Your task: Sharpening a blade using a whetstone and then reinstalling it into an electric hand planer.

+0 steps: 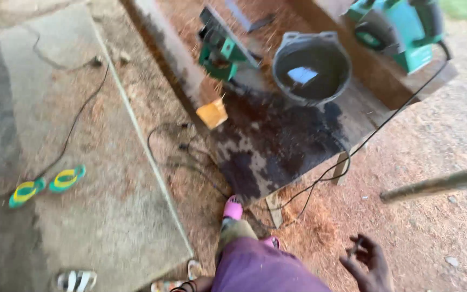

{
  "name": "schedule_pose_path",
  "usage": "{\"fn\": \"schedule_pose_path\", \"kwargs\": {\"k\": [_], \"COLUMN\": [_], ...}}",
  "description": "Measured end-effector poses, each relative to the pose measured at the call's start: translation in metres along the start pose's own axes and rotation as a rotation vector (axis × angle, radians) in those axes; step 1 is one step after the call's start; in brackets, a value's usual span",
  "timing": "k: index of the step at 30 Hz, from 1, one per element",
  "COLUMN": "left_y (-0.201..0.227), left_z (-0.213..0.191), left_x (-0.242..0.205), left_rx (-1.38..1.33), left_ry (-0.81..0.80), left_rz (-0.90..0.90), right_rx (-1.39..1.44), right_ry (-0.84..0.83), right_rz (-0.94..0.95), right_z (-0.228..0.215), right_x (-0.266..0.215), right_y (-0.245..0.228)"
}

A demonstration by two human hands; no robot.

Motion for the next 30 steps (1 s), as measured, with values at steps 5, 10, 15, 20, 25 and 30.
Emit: {"fn": "schedule_pose_path", "kwargs": {"k": [5, 10, 15, 20, 25, 30], "left_y": [0.125, 0.269, 0.311, 0.336, 0.34, 0.341], "left_z": [-0.307, -0.501, -0.649, -0.681, -0.671, -0.669], "left_x": [-0.207, -0.248, -0.135, -0.064, -0.078, -0.094], "left_rx": [-0.403, -0.771, -0.835, -1.036, -1.066, -1.046], "left_ry": [0.276, 0.341, 0.617, 0.199, 0.158, 0.23], "left_rz": [0.236, 0.923, 0.594, 0.66, 0.756, 0.786], "right_rx": [0.255, 0.352, 0.347, 0.457, 0.556, 0.585], "right_ry": [0.177, 0.282, 0.398, 0.569, 0.605, 0.597], "right_rz": [0.111, 0.107, 0.193, 0.288, 0.365, 0.364], "right_z": [0.006, 0.037, 0.076, 0.128, 0.17, 0.18], "right_x": [-0.021, -0.033, -0.041, -0.049, -0.044, -0.041], "right_y": [0.087, 0.056, 0.045, 0.093, 0.072, 0.069]}}
Point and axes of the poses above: each hand's wrist, its own x-axis towards the middle knuckle, its own z-axis out of the palm, y = z × x, the point moved 6 cm from there along x, towards the middle knuckle, and after that the axes turned 12 degrees about -y, right-handed, at the moved point
